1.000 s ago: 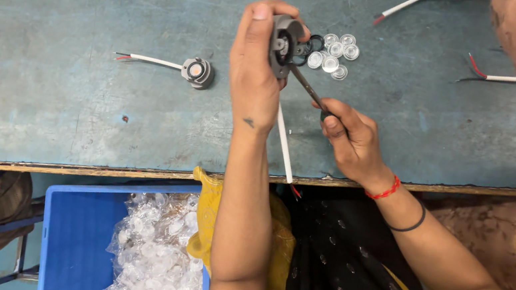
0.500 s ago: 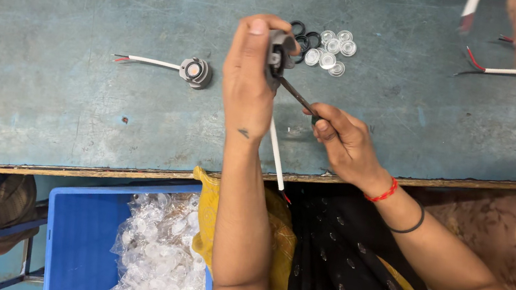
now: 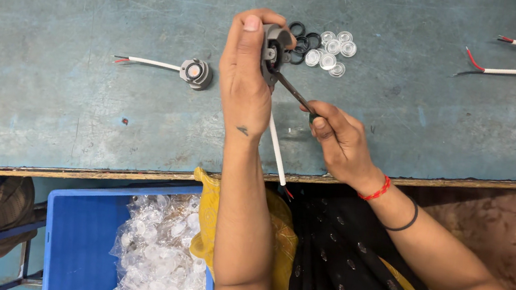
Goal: The person assembles small LED light fixtures at a workbench. They place black rubber rings and clear plastic covers onto the LED units, then use a green screwdriver to tighten the components. The person wipes the assembled units with a cloth and repeats the process for several fixtures.
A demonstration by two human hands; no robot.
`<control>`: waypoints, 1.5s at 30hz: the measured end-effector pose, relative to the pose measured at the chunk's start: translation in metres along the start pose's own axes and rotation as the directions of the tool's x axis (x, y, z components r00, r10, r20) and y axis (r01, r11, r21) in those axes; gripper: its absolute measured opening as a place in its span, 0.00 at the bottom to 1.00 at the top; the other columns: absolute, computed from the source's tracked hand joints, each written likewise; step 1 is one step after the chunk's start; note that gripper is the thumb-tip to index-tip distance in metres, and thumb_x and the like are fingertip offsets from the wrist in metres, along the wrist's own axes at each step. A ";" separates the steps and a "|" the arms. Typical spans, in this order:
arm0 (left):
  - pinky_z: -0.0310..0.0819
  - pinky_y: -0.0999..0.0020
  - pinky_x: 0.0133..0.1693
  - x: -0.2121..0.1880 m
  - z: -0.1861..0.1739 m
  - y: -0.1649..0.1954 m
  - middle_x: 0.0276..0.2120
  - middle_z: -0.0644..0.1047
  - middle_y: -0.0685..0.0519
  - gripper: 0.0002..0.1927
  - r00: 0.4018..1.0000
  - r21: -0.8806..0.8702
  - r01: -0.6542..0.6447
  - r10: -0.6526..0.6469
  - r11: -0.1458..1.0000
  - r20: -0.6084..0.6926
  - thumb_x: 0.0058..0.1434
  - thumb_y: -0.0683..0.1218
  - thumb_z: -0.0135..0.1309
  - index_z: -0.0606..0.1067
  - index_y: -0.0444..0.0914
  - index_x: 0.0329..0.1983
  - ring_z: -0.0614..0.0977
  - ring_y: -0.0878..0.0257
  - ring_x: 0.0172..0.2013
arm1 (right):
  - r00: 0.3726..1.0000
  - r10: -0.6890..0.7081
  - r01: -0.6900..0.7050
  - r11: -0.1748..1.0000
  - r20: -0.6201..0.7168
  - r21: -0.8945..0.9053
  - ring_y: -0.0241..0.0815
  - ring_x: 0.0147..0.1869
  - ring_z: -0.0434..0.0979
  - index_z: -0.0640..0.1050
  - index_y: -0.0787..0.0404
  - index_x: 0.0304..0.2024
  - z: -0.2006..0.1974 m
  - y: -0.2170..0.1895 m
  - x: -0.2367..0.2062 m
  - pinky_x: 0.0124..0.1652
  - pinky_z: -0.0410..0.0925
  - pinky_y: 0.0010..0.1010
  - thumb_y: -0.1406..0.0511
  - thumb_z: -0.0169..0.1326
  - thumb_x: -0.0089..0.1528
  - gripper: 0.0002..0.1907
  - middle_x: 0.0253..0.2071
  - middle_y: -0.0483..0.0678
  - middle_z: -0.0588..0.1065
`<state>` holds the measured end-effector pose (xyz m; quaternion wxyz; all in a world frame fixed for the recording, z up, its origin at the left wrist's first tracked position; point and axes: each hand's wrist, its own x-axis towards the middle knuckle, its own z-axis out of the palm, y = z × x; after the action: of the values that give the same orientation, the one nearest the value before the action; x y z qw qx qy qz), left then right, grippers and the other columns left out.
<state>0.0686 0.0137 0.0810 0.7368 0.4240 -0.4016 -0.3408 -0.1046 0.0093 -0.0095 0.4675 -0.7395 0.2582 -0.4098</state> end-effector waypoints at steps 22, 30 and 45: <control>0.60 0.73 0.33 -0.008 0.025 0.021 0.30 0.71 0.60 0.15 0.997 0.375 -0.075 0.078 0.924 0.008 0.79 0.51 0.42 0.76 0.37 0.49 0.67 0.72 0.31 | 0.995 -0.100 0.102 0.981 -0.022 0.166 0.32 0.36 0.68 0.75 0.67 0.56 -0.003 0.018 0.006 0.39 0.66 0.24 0.59 0.41 0.77 0.18 0.32 0.43 0.70; 0.61 0.75 0.31 0.001 0.020 0.006 0.34 0.79 0.55 0.20 1.000 0.174 -0.020 0.021 0.985 -0.008 0.79 0.56 0.38 0.76 0.39 0.50 0.72 0.72 0.31 | 0.996 0.078 -0.054 0.915 -0.043 0.399 0.33 0.40 0.67 0.73 0.67 0.57 -0.008 0.019 -0.001 0.41 0.65 0.25 0.61 0.42 0.77 0.17 0.35 0.43 0.70; 0.56 0.76 0.24 -0.003 0.011 -0.007 0.35 0.78 0.54 0.21 0.983 -0.030 0.164 -0.166 0.986 -0.077 0.76 0.57 0.37 0.74 0.37 0.49 0.68 0.73 0.28 | 0.985 0.171 -0.173 0.980 0.028 0.099 0.29 0.31 0.64 0.77 0.66 0.54 -0.012 0.003 -0.008 0.34 0.65 0.22 0.62 0.45 0.74 0.16 0.27 0.40 0.67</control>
<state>0.0563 0.0089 0.0771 0.7262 0.4603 -0.3319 -0.3882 -0.1193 0.0083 -0.0122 0.5405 -0.6935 0.2958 -0.3733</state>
